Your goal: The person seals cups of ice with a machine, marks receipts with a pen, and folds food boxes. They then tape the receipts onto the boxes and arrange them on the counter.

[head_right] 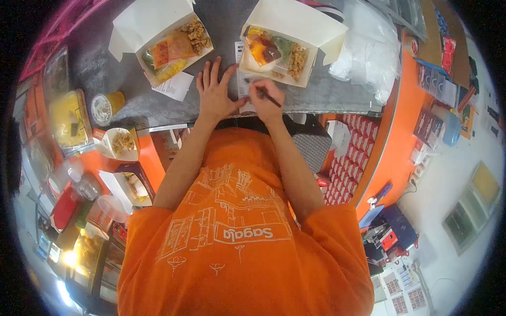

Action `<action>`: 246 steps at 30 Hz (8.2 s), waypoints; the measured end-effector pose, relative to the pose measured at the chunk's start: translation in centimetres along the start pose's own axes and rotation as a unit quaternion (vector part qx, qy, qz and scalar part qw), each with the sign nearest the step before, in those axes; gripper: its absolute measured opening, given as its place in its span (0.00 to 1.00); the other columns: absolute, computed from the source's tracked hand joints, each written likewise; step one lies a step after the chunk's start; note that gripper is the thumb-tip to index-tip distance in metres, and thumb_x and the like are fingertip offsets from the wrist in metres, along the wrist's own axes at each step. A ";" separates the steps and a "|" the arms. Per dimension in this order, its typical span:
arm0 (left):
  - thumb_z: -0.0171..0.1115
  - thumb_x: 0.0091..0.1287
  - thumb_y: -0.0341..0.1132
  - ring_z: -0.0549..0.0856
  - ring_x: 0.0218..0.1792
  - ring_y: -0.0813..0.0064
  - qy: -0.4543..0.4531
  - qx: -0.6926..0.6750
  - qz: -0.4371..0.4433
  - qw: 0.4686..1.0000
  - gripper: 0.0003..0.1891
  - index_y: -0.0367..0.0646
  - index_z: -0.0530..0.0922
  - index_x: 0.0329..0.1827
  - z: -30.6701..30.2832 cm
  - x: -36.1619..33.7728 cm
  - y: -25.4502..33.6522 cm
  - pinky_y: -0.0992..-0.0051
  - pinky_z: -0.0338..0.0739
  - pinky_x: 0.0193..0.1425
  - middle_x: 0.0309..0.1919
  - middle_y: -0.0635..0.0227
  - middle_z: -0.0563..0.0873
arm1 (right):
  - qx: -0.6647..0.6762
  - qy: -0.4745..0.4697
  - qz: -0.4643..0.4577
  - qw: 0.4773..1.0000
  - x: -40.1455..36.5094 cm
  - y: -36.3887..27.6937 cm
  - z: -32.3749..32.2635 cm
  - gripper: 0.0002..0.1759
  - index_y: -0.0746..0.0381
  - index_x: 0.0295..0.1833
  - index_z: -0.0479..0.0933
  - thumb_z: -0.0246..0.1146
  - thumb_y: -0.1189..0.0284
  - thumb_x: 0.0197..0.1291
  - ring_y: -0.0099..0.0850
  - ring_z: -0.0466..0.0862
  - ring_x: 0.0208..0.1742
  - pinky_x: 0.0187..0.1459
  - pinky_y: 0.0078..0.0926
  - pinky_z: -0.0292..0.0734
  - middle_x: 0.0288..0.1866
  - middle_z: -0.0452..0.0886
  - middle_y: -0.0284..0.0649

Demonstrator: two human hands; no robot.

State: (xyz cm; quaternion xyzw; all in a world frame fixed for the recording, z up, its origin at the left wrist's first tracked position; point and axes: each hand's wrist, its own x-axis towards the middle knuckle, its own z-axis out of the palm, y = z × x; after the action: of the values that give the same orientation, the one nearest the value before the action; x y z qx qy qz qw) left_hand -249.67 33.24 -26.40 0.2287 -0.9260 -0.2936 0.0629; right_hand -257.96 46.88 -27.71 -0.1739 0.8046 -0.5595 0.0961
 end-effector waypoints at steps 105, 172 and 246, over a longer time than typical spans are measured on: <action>0.67 0.54 0.56 0.66 0.69 0.53 0.413 0.105 -0.613 0.665 0.35 0.51 0.73 0.65 -1.8 -64.6 -6.4 0.52 0.58 0.70 0.67 0.57 0.70 | 0.067 -0.789 0.023 0.611 -52.9 -9.0 18.0 0.04 0.67 0.39 0.77 0.66 0.78 0.61 0.17 0.80 0.31 0.32 0.15 0.74 0.27 0.82 0.34; 0.73 0.50 0.52 0.52 0.75 0.46 0.480 -0.031 -0.721 0.499 0.38 0.51 0.70 0.66 6.0 -97.7 4.7 0.40 0.39 0.75 0.72 0.55 0.61 | -0.060 -0.849 -0.221 0.477 -88.9 -6.3 10.1 0.06 0.65 0.37 0.78 0.68 0.76 0.57 0.25 0.83 0.38 0.42 0.25 0.78 0.34 0.83 0.39; 0.64 0.65 0.39 0.77 0.55 0.45 -0.002 0.095 -0.066 0.993 0.24 0.27 0.71 0.56 -5.2 -0.4 1.1 0.58 0.76 0.57 0.54 0.45 0.78 | -0.117 -0.117 0.042 0.985 5.2 3.8 -11.3 0.41 0.70 0.70 0.59 0.66 0.57 0.61 0.47 0.76 0.62 0.63 0.34 0.70 0.63 0.72 0.60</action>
State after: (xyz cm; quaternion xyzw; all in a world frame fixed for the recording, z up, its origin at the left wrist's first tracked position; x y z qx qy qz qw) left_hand -248.43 31.58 -21.53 0.2940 -0.9327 -0.2081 0.0196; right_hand -267.41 55.88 -27.03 -0.2142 0.8546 -0.4326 0.1916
